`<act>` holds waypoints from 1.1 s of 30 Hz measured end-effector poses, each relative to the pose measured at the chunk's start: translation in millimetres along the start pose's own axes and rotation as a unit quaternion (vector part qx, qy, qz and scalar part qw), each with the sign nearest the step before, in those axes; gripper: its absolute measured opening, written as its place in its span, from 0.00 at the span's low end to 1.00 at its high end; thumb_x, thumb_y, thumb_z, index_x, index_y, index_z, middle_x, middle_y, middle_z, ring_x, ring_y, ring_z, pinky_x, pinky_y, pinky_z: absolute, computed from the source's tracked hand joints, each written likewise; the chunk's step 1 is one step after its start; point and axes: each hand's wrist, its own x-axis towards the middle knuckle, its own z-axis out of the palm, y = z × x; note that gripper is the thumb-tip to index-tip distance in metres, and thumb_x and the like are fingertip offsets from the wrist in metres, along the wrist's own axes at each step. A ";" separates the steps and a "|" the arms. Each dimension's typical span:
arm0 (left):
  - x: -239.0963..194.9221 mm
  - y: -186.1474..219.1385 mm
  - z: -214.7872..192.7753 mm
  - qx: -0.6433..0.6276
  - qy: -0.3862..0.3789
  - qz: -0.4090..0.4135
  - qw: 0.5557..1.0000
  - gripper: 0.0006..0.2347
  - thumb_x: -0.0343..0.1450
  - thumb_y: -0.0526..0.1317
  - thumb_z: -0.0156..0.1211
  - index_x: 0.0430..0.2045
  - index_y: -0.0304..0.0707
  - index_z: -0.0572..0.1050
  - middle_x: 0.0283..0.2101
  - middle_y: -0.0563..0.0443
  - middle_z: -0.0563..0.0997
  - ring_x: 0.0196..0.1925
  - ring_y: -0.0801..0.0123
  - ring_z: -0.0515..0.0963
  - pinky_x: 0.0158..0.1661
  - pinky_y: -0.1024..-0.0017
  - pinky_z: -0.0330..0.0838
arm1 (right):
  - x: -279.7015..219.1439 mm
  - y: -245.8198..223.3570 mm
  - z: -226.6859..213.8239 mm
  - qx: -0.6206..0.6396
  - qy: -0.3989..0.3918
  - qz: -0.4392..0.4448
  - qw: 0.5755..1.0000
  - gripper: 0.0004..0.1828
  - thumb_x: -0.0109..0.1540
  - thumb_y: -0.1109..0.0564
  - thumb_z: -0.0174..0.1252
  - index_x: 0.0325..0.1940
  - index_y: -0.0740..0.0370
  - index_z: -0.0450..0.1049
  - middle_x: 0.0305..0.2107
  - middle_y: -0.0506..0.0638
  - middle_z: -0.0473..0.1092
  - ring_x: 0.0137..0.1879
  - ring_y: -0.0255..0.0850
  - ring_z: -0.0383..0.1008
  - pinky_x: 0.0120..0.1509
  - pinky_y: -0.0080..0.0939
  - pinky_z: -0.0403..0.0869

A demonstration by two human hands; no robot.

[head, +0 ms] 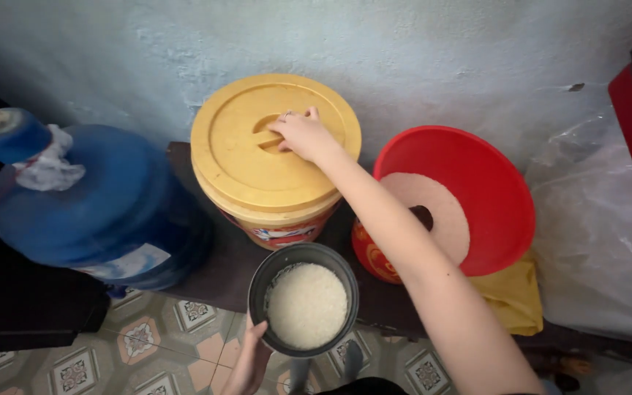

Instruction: Scooping cooked rice, then measuring and washing raw rice to start a new batch in a rice cooker.

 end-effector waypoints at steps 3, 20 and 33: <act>-1.7 -16.9 -34.6 -0.023 0.022 -0.001 0.999 0.36 0.67 0.52 0.50 0.73 0.54 0.47 0.75 0.51 0.58 0.74 0.58 0.61 0.65 0.49 0.60 | 5.5 7.3 16.3 -0.023 0.024 0.001 0.999 0.18 0.58 0.62 0.64 0.53 0.54 0.76 0.48 0.48 0.76 0.60 0.43 0.72 0.64 0.57 0.64; 20.3 -72.1 -187.4 -0.086 0.083 -0.034 0.992 0.29 0.68 0.47 0.53 0.68 0.44 0.64 0.68 0.49 0.71 0.70 0.59 0.68 0.63 0.47 0.63 | -290.9 170.6 -107.1 -0.154 -0.029 0.265 0.951 0.23 0.61 0.56 0.63 0.61 0.60 0.75 0.57 0.62 0.70 0.65 0.62 0.67 0.70 0.56 0.68; -57.8 -77.5 -229.7 -0.202 0.116 0.085 0.969 0.29 0.66 0.45 0.56 0.65 0.40 0.66 0.63 0.46 0.74 0.62 0.51 0.74 0.52 0.43 0.71 | -320.7 179.8 -61.0 -0.121 -0.043 0.260 0.957 0.26 0.58 0.54 0.68 0.60 0.60 0.77 0.53 0.64 0.73 0.62 0.61 0.70 0.66 0.55 0.70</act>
